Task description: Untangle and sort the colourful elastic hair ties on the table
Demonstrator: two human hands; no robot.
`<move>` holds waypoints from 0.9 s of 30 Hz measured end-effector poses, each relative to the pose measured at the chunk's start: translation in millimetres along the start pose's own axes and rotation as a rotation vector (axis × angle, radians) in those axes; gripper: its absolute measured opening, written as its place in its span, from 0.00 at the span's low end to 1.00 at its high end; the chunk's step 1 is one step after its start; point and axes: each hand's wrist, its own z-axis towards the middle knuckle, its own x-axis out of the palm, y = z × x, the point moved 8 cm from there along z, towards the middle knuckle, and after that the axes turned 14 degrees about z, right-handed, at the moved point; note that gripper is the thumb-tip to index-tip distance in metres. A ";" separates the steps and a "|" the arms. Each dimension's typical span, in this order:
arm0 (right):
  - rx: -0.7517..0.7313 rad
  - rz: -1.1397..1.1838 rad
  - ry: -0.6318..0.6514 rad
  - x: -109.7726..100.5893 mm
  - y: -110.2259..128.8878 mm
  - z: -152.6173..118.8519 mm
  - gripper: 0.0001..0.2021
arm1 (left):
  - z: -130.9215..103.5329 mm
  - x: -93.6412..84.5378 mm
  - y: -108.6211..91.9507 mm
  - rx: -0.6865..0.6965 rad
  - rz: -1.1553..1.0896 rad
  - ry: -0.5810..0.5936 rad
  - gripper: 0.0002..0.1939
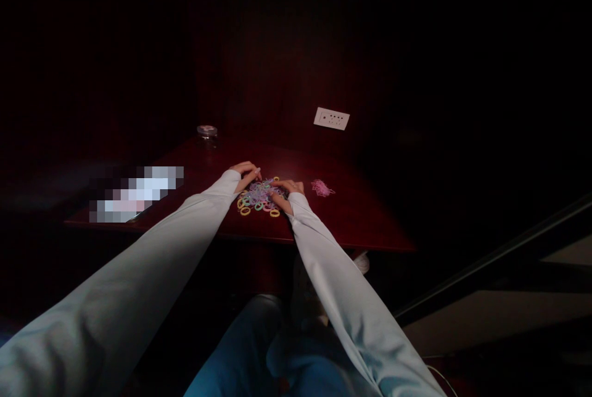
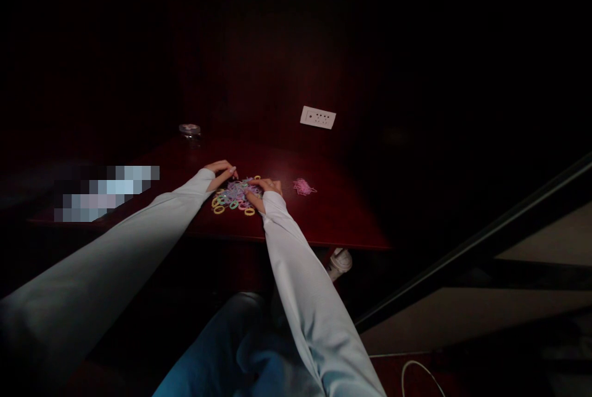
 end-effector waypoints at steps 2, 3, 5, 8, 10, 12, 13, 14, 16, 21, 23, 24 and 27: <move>-0.004 0.007 -0.008 -0.4 -0.2 0.4 0.11 | -0.5 -6.6 -0.3 -0.017 0.041 -0.056 0.25; -0.011 0.013 -0.012 -1.1 0.8 0.3 0.11 | -0.9 -8.5 1.5 -0.038 0.064 -0.075 0.24; -0.025 0.025 -0.016 -3.1 4.3 -0.5 0.10 | -1.9 -9.1 7.7 -0.084 0.122 -0.087 0.21; -0.028 0.043 -0.031 -8.0 9.3 -2.0 0.09 | -3.3 -3.9 20.8 -0.147 0.213 -0.058 0.15; -0.014 0.052 -0.053 -11.9 9.8 -2.3 0.09 | -4.6 1.4 29.7 -0.197 0.240 -0.016 0.14; 0.017 0.056 -0.096 -16.7 7.0 -2.1 0.08 | -6.7 8.4 35.7 -0.244 0.242 0.062 0.16; 0.038 0.058 -0.122 -19.3 4.6 -2.0 0.08 | -8.1 11.0 36.4 -0.257 0.239 0.099 0.17; 0.061 0.060 -0.148 -21.8 2.1 -1.9 0.08 | -9.4 12.4 35.3 -0.258 0.233 0.125 0.18; 0.099 0.065 -0.187 -25.7 -1.9 -1.8 0.08 | -11.2 10.9 28.6 -0.232 0.222 0.135 0.19; 0.122 0.053 -0.187 -26.8 -4.5 0.2 0.09 | -12.1 3.3 12.1 -0.155 0.204 0.118 0.20; 0.131 0.069 -0.194 -26.2 -7.4 1.3 0.09 | -11.4 3.6 8.6 -0.124 0.195 0.125 0.20; 0.135 0.082 -0.197 -25.6 -9.3 1.8 0.08 | -10.9 4.5 7.0 -0.104 0.188 0.130 0.21; 0.134 0.109 -0.206 -24.1 -14.3 2.8 0.08 | -9.5 7.1 1.2 -0.021 0.144 0.136 0.20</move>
